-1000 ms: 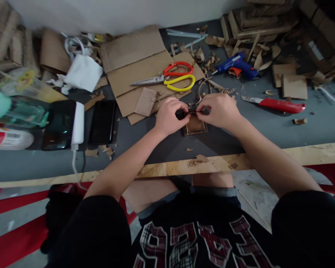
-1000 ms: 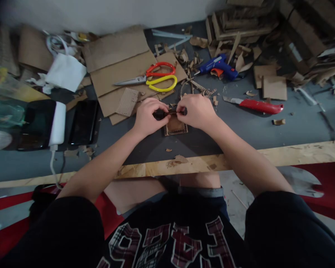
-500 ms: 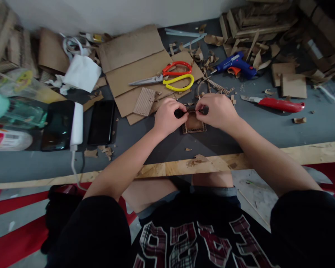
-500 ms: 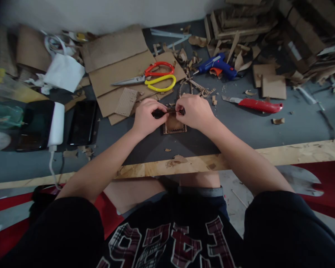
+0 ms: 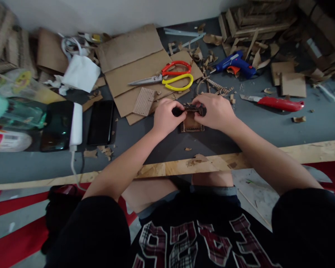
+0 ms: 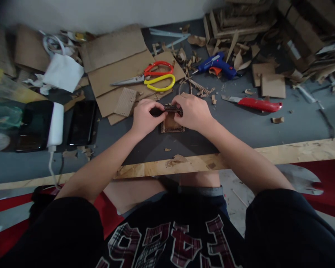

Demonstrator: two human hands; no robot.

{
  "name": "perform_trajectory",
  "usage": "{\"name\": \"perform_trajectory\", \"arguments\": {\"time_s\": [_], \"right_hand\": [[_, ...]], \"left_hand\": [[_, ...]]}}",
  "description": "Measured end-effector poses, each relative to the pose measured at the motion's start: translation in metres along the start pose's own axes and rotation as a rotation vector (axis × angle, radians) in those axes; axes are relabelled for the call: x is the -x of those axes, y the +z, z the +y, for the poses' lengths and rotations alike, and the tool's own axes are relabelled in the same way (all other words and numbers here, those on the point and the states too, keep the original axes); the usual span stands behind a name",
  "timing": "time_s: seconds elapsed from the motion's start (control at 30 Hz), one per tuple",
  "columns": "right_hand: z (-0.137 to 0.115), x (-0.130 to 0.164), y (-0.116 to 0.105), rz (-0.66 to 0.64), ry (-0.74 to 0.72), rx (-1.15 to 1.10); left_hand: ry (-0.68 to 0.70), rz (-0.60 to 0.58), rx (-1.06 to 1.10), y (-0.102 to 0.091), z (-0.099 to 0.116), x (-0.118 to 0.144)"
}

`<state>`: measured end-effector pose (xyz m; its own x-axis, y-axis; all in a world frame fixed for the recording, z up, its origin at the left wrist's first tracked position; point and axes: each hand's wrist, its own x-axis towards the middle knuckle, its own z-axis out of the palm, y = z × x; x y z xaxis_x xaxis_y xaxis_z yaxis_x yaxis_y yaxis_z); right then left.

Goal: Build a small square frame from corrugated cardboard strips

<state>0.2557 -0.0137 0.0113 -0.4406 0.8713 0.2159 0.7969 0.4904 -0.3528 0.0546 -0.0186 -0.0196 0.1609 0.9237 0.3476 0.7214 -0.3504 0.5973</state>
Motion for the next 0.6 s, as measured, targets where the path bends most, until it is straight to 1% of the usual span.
{"name": "perform_trajectory", "arguments": {"time_s": [0.17,0.27,0.33,0.4,0.5,0.57,0.6], "right_hand": [[0.0028,-0.0014,0.0045,0.015,0.016,0.005],[0.0051,-0.0035,0.0055,0.044,-0.011,-0.013],[0.0063,-0.0056,0.0049,0.073,-0.046,-0.085],[0.0063,-0.0076,0.0029,0.113,-0.052,-0.193],[0.0039,-0.009,-0.0001,0.164,0.004,-0.307],[0.0018,-0.0088,0.0,0.167,0.026,-0.34],[0.001,-0.0086,0.0011,0.155,0.025,-0.35]], "left_hand": [[0.008,-0.002,0.011,-0.0002,0.001,0.0003],[0.034,0.031,0.047,-0.0013,0.0013,0.0004],[0.035,0.077,0.123,-0.0016,0.0009,0.0001],[0.01,0.111,0.254,-0.001,-0.0007,-0.0008],[-0.039,0.064,0.428,0.0012,-0.0044,-0.0028],[-0.034,0.035,0.441,0.0024,-0.0066,-0.0041],[-0.02,0.043,0.427,0.0027,-0.0074,-0.0046]]}}
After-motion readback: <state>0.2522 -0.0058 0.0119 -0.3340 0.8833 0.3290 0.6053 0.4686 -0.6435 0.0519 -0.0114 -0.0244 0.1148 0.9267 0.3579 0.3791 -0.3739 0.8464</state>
